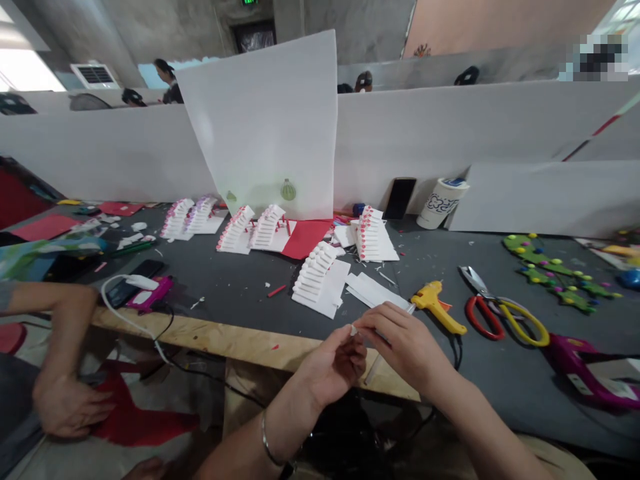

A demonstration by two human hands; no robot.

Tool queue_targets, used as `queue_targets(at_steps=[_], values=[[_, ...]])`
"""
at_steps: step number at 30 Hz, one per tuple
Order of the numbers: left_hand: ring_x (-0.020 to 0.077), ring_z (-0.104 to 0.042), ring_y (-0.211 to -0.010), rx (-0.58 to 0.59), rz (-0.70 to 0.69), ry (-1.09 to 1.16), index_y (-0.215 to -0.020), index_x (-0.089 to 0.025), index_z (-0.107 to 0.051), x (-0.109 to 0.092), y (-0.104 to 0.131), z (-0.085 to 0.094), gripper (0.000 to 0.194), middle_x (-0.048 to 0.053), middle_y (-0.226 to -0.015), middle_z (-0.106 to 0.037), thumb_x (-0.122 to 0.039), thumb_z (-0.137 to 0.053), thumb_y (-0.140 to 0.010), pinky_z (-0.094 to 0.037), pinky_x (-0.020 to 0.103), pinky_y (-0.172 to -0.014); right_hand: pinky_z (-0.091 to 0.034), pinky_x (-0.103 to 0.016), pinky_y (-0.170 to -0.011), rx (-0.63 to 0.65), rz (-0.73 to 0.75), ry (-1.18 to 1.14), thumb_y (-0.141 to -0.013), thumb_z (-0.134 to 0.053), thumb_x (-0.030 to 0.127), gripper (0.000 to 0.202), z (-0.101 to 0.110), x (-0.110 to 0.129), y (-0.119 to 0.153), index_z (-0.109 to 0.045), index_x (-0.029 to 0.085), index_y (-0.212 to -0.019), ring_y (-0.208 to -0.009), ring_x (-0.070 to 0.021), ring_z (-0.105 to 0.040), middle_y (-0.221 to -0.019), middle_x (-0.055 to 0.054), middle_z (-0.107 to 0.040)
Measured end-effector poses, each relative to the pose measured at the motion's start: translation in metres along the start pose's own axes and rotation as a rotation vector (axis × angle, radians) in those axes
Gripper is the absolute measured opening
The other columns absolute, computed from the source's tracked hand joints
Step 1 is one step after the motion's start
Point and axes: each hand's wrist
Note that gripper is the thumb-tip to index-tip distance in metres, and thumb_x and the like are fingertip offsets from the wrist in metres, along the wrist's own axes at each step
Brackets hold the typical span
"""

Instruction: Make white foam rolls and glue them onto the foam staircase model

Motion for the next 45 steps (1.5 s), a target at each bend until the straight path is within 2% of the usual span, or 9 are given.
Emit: queue_targets(at_steps=[3, 6, 10, 15, 25, 30, 34, 40, 45], values=[[0.0070, -0.054, -0.057, 0.006, -0.017, -0.012, -0.072, -0.009, -0.061, 0.001, -0.001, 0.002, 0.014, 0.003, -0.066, -0.060, -0.015, -0.062, -0.084, -0.040, 0.015, -0.051, -0.053, -0.028, -0.066, -0.046, -0.029, 0.003, -0.092, -0.051, 0.019, 0.014, -0.002, 0.002, 0.005, -0.063, 0.021, -0.085, -0.072, -0.0164, -0.062, -0.077, -0.005, -0.066], [0.0070, -0.055, -0.057, 0.031, -0.010, -0.031, -0.075, -0.007, -0.063, 0.001, -0.002, 0.004, 0.010, 0.004, -0.068, -0.061, -0.014, -0.065, -0.082, -0.041, 0.016, -0.052, -0.053, -0.026, -0.065, -0.046, -0.120, -0.030, -0.091, -0.053, 0.020, 0.013, -0.003, 0.001, 0.007, -0.064, 0.021, -0.083, -0.070, -0.0156, -0.062, -0.074, -0.003, -0.067], [0.0066, -0.054, -0.055, 0.036, 0.028, -0.048, -0.076, -0.007, -0.063, -0.002, -0.005, 0.006, 0.008, 0.002, -0.066, -0.059, -0.013, -0.066, -0.080, -0.039, 0.016, -0.051, -0.051, -0.024, -0.058, 0.026, -0.285, -0.136, -0.088, -0.054, 0.020, 0.012, -0.003, -0.001, 0.006, -0.065, 0.021, -0.081, -0.065, -0.0141, -0.062, -0.073, -0.002, -0.066], [0.0068, -0.054, -0.057, 0.047, 0.042, -0.093, -0.075, -0.007, -0.061, -0.004, -0.009, 0.012, 0.009, 0.001, -0.065, -0.058, -0.013, -0.067, -0.079, -0.039, 0.016, -0.052, -0.049, -0.024, -0.057, 0.111, -0.363, -0.248, -0.088, -0.054, 0.025, 0.014, -0.003, -0.007, 0.006, -0.064, 0.021, -0.079, -0.066, -0.0141, -0.060, -0.075, -0.003, -0.065], [0.0060, -0.051, -0.060, 0.144, -0.175, -0.312, -0.076, -0.005, -0.068, -0.007, -0.010, 0.012, 0.027, 0.003, -0.069, -0.060, -0.025, -0.084, -0.066, -0.035, 0.017, -0.055, -0.047, -0.025, -0.060, 0.116, -0.425, -0.287, -0.088, -0.055, 0.028, 0.016, -0.006, -0.014, 0.007, -0.064, 0.020, -0.078, -0.067, -0.0142, -0.060, -0.074, -0.002, -0.065], [0.0049, -0.048, -0.058, 0.160, -0.222, -0.385, -0.072, -0.005, -0.069, -0.009, -0.009, 0.012, 0.026, 0.003, -0.065, -0.058, -0.023, -0.085, -0.063, -0.033, 0.017, -0.053, -0.047, -0.024, -0.060, 0.104, -0.431, -0.292, -0.088, -0.056, 0.029, 0.016, -0.005, -0.013, 0.007, -0.065, 0.020, -0.078, -0.068, -0.0145, -0.061, -0.075, -0.002, -0.066], [0.0056, -0.050, -0.058, 0.138, -0.151, -0.316, -0.074, -0.007, -0.068, -0.009, -0.013, 0.014, 0.023, 0.002, -0.065, -0.058, -0.021, -0.083, -0.065, -0.035, 0.015, -0.052, -0.049, -0.024, -0.061, 0.074, -0.365, -0.280, -0.088, -0.058, 0.026, 0.013, -0.006, -0.014, 0.006, -0.067, 0.021, -0.080, -0.067, -0.0142, -0.063, -0.074, -0.002, -0.067], [0.0053, -0.052, -0.058, 0.098, -0.079, -0.168, -0.073, -0.007, -0.066, -0.006, -0.010, 0.007, 0.010, 0.002, -0.067, -0.059, -0.014, -0.073, -0.077, -0.041, 0.015, -0.053, -0.053, -0.028, -0.067, -0.098, -0.016, -0.019, -0.091, -0.052, 0.018, 0.016, -0.006, -0.011, 0.007, -0.066, 0.021, -0.086, -0.073, -0.0158, -0.062, -0.080, -0.005, -0.067], [0.0052, -0.054, -0.058, 0.078, -0.077, -0.122, -0.071, -0.005, -0.066, -0.005, -0.005, 0.002, 0.009, 0.003, -0.068, -0.060, -0.009, -0.070, -0.078, -0.043, 0.015, -0.056, -0.054, -0.033, -0.069, -0.078, 0.113, 0.141, -0.092, -0.051, 0.015, 0.015, -0.002, -0.007, 0.009, -0.066, 0.018, -0.093, -0.074, -0.0172, -0.059, -0.081, -0.007, -0.067]])
Point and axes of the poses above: each hand's wrist, its own y-axis away from the middle knuckle, its own z-axis out of the back of the hand, x = y × z
